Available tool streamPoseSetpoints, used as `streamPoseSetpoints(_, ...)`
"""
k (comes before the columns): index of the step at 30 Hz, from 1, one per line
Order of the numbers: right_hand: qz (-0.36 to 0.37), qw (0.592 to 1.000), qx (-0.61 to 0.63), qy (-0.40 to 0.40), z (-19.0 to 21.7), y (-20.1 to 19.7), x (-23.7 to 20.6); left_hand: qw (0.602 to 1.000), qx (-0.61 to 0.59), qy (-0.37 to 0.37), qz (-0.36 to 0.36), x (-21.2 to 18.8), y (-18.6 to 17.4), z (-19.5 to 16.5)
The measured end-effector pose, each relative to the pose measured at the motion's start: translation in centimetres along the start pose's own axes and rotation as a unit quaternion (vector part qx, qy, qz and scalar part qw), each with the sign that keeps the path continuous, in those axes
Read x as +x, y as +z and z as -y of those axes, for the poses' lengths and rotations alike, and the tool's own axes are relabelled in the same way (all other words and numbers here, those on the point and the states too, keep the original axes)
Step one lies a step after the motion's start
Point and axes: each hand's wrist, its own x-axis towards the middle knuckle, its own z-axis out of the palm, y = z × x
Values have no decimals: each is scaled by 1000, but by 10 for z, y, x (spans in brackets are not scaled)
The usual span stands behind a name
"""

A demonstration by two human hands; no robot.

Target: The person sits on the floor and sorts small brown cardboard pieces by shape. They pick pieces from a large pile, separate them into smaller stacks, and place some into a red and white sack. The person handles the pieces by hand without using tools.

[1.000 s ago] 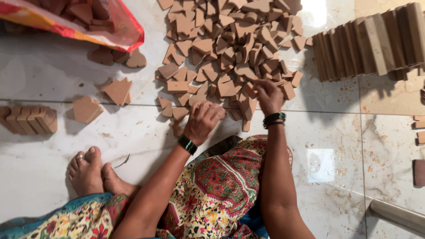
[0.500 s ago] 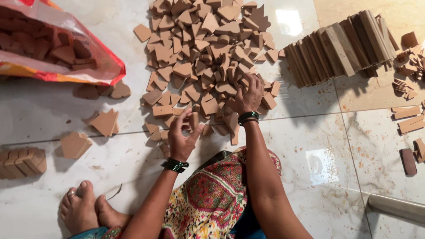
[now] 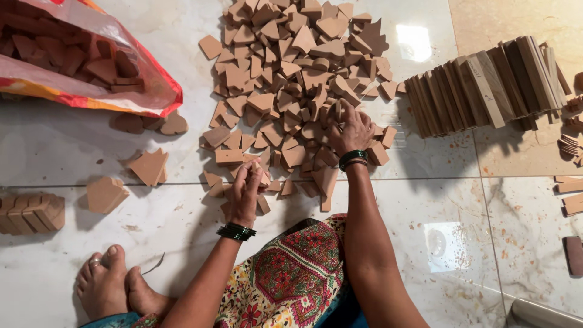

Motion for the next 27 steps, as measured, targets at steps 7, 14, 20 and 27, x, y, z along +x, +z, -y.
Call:
streamPoseSetpoints(7, -8, 993, 117, 5, 0, -16, 0, 993, -113, -42, -3, 2, -7, 2)
streamPoseSetpoints(14, 179, 785, 588, 79, 28, -61, -27, 975, -210, -68, 29, 10, -28, 5)
streamPoseSetpoints(20, 183, 806, 558, 75, 41, -87, -42, 950, -289, -87, 76, 6, -37, 1)
streamPoseSetpoints(27, 138, 849, 509, 25, 18, -78, -41, 949, -292, -72, 93, 8, -35, 1)
